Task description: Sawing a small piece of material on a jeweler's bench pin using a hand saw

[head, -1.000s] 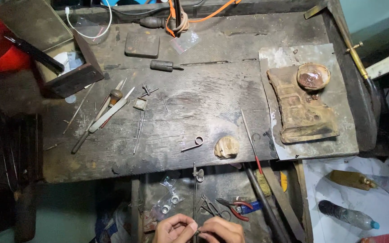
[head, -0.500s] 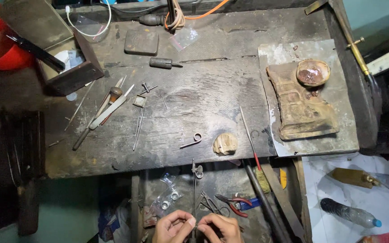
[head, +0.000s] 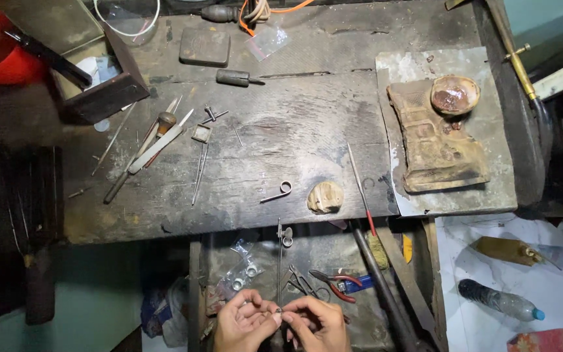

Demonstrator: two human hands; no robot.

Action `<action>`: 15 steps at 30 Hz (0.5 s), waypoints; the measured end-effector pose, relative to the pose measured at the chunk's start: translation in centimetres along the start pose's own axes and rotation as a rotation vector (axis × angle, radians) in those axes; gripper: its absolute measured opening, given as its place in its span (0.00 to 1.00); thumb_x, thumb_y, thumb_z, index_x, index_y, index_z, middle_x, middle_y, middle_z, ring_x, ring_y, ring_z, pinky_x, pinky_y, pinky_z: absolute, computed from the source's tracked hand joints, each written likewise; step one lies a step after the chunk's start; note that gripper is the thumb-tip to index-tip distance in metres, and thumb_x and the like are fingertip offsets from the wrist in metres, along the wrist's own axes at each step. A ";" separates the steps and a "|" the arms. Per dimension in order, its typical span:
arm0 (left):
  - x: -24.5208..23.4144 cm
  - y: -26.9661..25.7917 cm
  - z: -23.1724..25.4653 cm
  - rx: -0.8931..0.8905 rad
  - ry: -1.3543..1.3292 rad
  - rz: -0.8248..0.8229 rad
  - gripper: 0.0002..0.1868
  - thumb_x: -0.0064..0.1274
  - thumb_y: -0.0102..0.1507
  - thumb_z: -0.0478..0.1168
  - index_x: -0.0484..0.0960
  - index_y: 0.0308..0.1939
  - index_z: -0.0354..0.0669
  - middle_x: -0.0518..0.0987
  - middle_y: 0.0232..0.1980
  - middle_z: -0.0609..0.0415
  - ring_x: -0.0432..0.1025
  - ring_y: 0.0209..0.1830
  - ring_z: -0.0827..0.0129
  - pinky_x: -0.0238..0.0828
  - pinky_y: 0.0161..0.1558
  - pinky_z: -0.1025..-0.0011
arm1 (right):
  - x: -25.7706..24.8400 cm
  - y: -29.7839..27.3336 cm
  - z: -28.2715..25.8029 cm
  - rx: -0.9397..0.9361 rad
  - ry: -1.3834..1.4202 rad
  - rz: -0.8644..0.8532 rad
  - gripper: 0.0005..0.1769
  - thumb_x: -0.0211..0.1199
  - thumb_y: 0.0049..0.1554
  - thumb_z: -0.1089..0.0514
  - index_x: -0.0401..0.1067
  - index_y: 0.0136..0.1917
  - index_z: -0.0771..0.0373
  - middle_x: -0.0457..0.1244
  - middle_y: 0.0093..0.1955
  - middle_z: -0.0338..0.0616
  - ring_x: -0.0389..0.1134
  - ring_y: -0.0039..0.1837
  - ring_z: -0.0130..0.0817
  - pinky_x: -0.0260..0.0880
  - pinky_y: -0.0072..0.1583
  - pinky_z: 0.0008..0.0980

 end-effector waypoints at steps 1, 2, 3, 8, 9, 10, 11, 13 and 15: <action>-0.2 0.1 -0.1 0.023 0.016 0.005 0.22 0.68 0.51 0.18 0.72 0.39 0.32 0.86 0.35 0.31 0.79 0.31 0.60 0.79 0.41 0.67 | -0.1 -0.2 0.8 0.047 0.029 0.016 0.06 0.72 0.53 0.63 0.80 0.39 0.70 0.69 0.23 0.48 0.68 0.22 0.25 0.69 0.26 0.20; -0.3 0.2 -0.2 0.046 0.032 0.009 0.23 0.68 0.51 0.18 0.70 0.38 0.35 0.87 0.35 0.31 0.80 0.30 0.60 0.80 0.38 0.68 | -0.1 -0.4 1.5 0.094 0.057 0.033 0.06 0.73 0.53 0.64 0.80 0.39 0.70 0.69 0.22 0.49 0.69 0.22 0.25 0.70 0.25 0.20; 0.1 0.1 0.3 0.047 0.033 0.007 0.23 0.68 0.51 0.18 0.70 0.38 0.35 0.87 0.35 0.31 0.80 0.30 0.60 0.80 0.38 0.68 | -0.2 -0.1 1.1 0.093 0.058 0.035 0.06 0.73 0.53 0.64 0.80 0.39 0.70 0.69 0.22 0.49 0.69 0.22 0.25 0.70 0.25 0.20; 2.0 -2.2 2.6 0.044 0.188 0.097 0.15 0.67 0.56 0.28 0.86 0.46 0.30 0.86 0.31 0.42 0.79 0.27 0.66 0.75 0.36 0.73 | 0.1 0.2 -4.0 -0.226 -0.133 0.049 0.08 0.68 0.56 0.61 0.79 0.36 0.65 0.69 0.25 0.40 0.66 0.22 0.21 0.64 0.27 0.18; 1.9 -2.1 2.3 0.042 0.191 0.098 0.15 0.67 0.56 0.28 0.86 0.46 0.30 0.86 0.31 0.42 0.79 0.27 0.66 0.75 0.36 0.73 | 0.0 0.1 -4.0 -0.223 -0.130 0.051 0.08 0.68 0.56 0.61 0.79 0.36 0.65 0.69 0.25 0.40 0.66 0.22 0.21 0.64 0.27 0.18; 2.4 -2.0 2.8 0.141 0.161 0.036 0.17 0.65 0.56 0.29 0.82 0.49 0.31 0.86 0.32 0.42 0.79 0.30 0.66 0.76 0.38 0.73 | 0.2 0.1 -3.8 -0.206 -0.118 0.033 0.07 0.67 0.57 0.61 0.78 0.37 0.65 0.68 0.25 0.39 0.64 0.22 0.20 0.64 0.27 0.19; 2.8 -2.0 3.4 0.240 0.131 -0.027 0.20 0.64 0.57 0.29 0.77 0.52 0.33 0.86 0.33 0.42 0.79 0.32 0.67 0.76 0.41 0.73 | 0.4 0.1 -3.6 -0.189 -0.107 0.015 0.06 0.66 0.58 0.61 0.77 0.39 0.64 0.67 0.24 0.39 0.62 0.22 0.19 0.63 0.27 0.19; 2.7 -1.4 3.4 0.273 0.105 -0.017 0.19 0.64 0.56 0.27 0.76 0.50 0.33 0.85 0.34 0.40 0.79 0.32 0.66 0.78 0.40 0.72 | 0.5 0.5 -3.4 -0.209 -0.134 0.003 0.05 0.65 0.58 0.61 0.78 0.40 0.64 0.67 0.24 0.38 0.65 0.23 0.19 0.66 0.28 0.19; 2.5 -1.8 3.0 0.280 0.081 0.010 0.19 0.65 0.56 0.25 0.74 0.48 0.33 0.85 0.34 0.38 0.79 0.31 0.66 0.79 0.40 0.72 | 0.5 0.1 -3.2 -0.198 -0.159 -0.013 0.04 0.65 0.58 0.61 0.78 0.41 0.64 0.68 0.25 0.37 0.68 0.24 0.19 0.69 0.29 0.18</action>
Point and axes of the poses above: each hand's wrist, its own y-axis towards the middle knuckle, its own x-axis out of the palm, z = x × y, the point moved 8 cm from there along y, towards the middle knuckle
